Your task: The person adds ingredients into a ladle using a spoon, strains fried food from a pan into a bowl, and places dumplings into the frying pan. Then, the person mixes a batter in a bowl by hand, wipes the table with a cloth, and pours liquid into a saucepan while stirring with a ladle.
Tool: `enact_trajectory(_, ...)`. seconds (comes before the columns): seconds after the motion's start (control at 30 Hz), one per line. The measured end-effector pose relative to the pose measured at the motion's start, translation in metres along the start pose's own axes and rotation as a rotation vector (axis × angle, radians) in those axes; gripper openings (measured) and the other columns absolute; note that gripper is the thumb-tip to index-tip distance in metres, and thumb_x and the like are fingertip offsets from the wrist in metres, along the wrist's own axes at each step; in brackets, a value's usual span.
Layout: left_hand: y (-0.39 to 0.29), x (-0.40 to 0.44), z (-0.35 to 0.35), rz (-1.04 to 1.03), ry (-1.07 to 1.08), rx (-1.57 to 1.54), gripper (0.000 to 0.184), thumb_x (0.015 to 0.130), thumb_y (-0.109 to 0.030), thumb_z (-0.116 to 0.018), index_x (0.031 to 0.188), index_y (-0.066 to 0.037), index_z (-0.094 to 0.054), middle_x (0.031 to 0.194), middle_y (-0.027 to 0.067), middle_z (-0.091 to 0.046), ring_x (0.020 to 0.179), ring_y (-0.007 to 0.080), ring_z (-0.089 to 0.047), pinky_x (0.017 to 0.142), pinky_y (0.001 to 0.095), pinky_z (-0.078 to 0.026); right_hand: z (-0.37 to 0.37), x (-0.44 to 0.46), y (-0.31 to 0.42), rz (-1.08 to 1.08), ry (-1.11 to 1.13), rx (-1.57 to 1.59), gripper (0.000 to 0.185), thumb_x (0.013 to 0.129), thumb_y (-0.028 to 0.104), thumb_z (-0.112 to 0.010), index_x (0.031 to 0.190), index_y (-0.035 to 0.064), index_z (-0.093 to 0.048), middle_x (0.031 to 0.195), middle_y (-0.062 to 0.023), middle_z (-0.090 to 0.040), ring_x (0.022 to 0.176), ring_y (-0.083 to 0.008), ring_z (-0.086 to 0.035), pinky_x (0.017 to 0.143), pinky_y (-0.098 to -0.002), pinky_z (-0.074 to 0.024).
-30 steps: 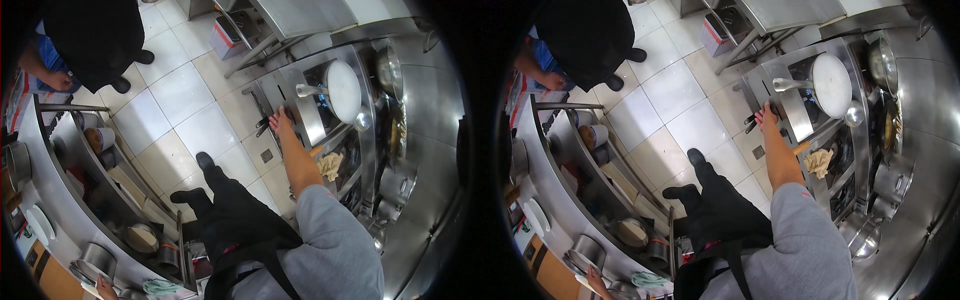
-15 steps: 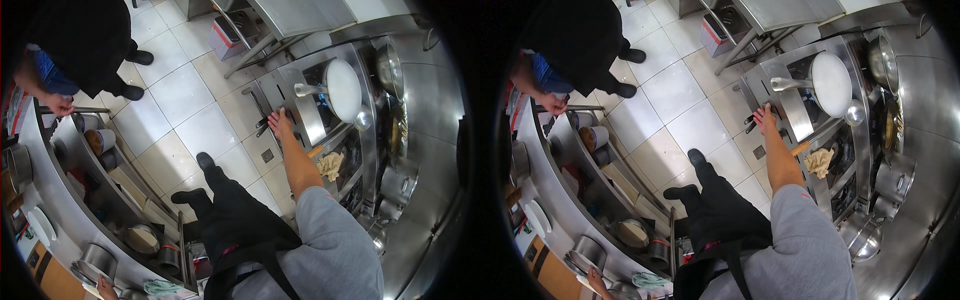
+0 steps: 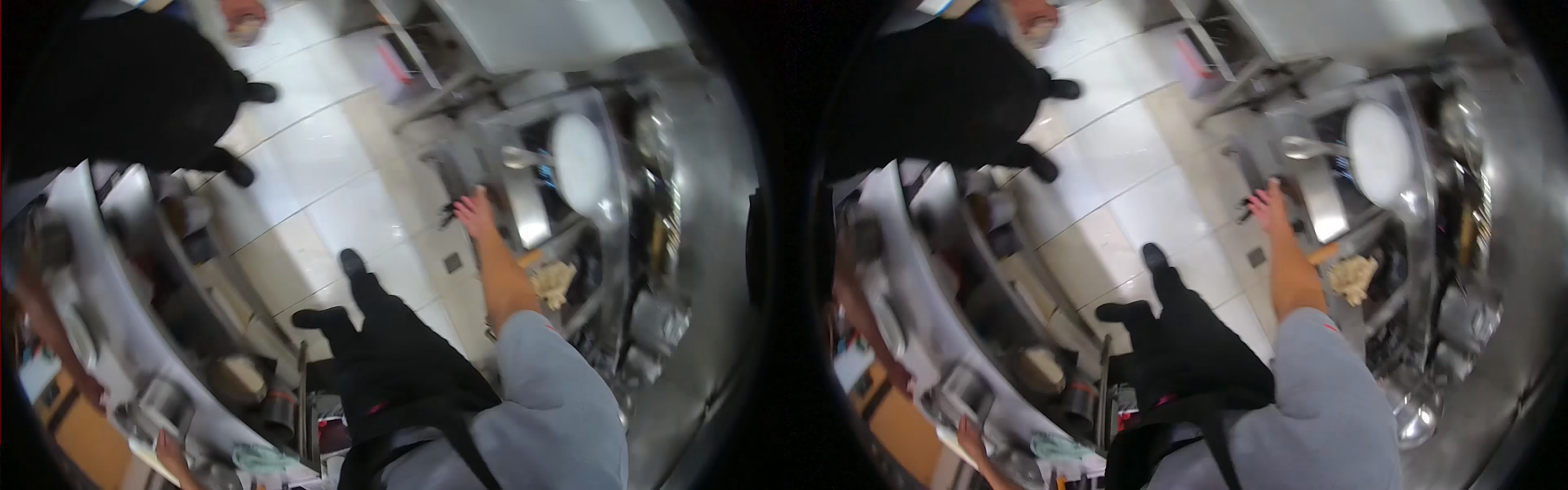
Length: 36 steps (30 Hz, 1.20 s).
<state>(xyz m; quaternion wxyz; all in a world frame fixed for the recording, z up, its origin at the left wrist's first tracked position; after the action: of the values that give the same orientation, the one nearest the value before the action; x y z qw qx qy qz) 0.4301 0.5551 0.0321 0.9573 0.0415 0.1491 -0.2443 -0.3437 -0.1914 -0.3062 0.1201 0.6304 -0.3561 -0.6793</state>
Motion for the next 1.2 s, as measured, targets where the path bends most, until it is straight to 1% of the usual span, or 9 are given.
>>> enact_trajectory(0.13,0.004,-0.008,-0.026,-0.188,0.035,0.369,0.026,0.082,-0.008,-0.058,0.104,-0.004,-0.072,0.109,0.015,-0.071,0.101,0.0304,-0.066,0.083,0.0393,-0.053,0.015,0.028,-0.068,0.017,0.512,-0.202,0.074,0.096,0.055,-0.052,0.147,0.0053,-0.03,0.142,-0.0203,-0.045,0.125,-0.0373,-0.052,0.104,-0.0502,-0.0451)
enact_trajectory(0.17,0.005,-0.018,-0.018,-0.198,-0.186,0.33,0.028,0.085,-0.012,-0.056,0.108,-0.005,-0.072,0.108,0.0129,-0.071,0.1,0.0304,-0.066,0.085,0.0396,-0.053,0.0,-0.014,-0.079,-0.133,0.327,-0.326,0.07,0.097,0.054,-0.051,0.146,0.0077,-0.034,0.144,-0.0181,-0.044,0.127,-0.0361,-0.051,0.106,-0.0495,-0.0438)
enact_trajectory(0.2,-0.005,-0.014,-0.007,0.228,0.045,0.01,0.03,0.09,-0.021,-0.055,0.111,-0.008,-0.071,0.108,0.0147,-0.071,0.098,0.0327,-0.067,0.089,0.0417,-0.052,-0.002,-0.014,-0.106,-0.209,0.271,-0.432,0.069,0.096,0.055,-0.05,0.146,0.0095,-0.037,0.144,-0.0149,-0.045,0.123,-0.0339,-0.053,0.102,-0.0446,-0.0462)
enact_trajectory(0.27,-0.061,-0.019,0.032,0.279,0.011,0.1,0.033,0.092,-0.031,-0.054,0.114,-0.014,-0.071,0.106,0.0173,-0.07,0.098,0.0378,-0.068,0.086,0.0461,-0.054,0.001,0.006,-0.185,-0.334,0.334,-0.689,0.058,0.099,0.05,-0.047,0.145,0.0146,-0.04,0.136,-0.0115,-0.054,0.112,-0.0283,-0.06,0.09,-0.0429,-0.0495)
enact_trajectory(0.3,-0.075,-0.021,0.04,0.281,0.04,0.186,0.031,0.092,-0.028,-0.053,0.114,-0.017,-0.072,0.104,0.0166,-0.071,0.096,0.0385,-0.068,0.085,0.0464,-0.054,-0.03,-0.035,-0.203,-0.209,0.354,-0.705,0.045,0.098,0.046,-0.049,0.131,0.0154,-0.051,0.114,-0.0066,-0.063,0.09,-0.0233,-0.065,0.072,-0.0375,-0.0537)
enact_trajectory(0.43,-0.094,-0.015,0.074,0.332,0.067,0.227,0.03,0.089,-0.018,-0.051,0.109,-0.01,-0.071,0.104,0.0166,-0.071,0.094,0.0341,-0.07,0.081,0.0464,-0.056,-0.189,-0.22,-0.268,-0.037,0.879,-0.861,0.032,0.099,0.028,-0.054,0.128,0.0147,-0.054,0.106,-0.0062,-0.064,0.079,-0.016,-0.064,0.061,-0.0292,-0.0519)
enact_trajectory(0.63,-0.112,-0.014,0.101,0.207,0.118,0.328,0.022,0.085,-0.017,-0.057,0.092,-0.006,-0.076,0.094,0.0166,-0.073,0.089,0.0313,-0.073,0.073,0.0416,-0.057,-0.402,-0.603,-0.241,0.776,1.687,-0.935,0.031,0.092,0.021,-0.065,0.118,0.0055,-0.062,0.131,-0.0185,-0.053,0.118,-0.0358,-0.056,0.099,-0.04,-0.0461)
enact_trajectory(0.9,-0.114,0.002,0.105,0.032,0.044,0.433,0.023,0.087,-0.017,-0.055,0.086,-0.012,-0.078,0.089,0.012,-0.075,0.081,0.0276,-0.074,0.066,0.0404,-0.057,-0.485,-0.709,-0.34,1.264,1.53,-1.084,0.041,0.097,0.024,-0.052,0.133,0.0049,-0.053,0.144,-0.0239,-0.045,0.133,-0.0418,-0.042,0.11,-0.0487,-0.0363)
enact_trajectory(1.2,-0.105,0.018,0.103,-0.049,0.177,0.379,0.022,0.083,-0.023,-0.062,0.092,-0.008,-0.076,0.096,0.0153,-0.074,0.094,0.0313,-0.072,0.079,0.0439,-0.056,-0.48,-0.706,-0.346,1.04,1.437,-1.087,0.049,0.088,0.002,-0.045,0.136,0.0106,-0.048,0.148,-0.0215,-0.04,0.13,-0.0413,-0.045,0.109,-0.0478,-0.0389)
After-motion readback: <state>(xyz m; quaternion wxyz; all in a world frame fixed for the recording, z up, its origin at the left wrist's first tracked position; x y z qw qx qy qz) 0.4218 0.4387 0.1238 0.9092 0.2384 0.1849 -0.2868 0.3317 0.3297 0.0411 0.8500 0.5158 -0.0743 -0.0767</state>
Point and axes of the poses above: each hand's wrist, its own x-axis towards the middle knuckle, its own z-axis out of the back of the hand, y = z × x, the point moved 8 cm from there along x, towards the middle knuckle
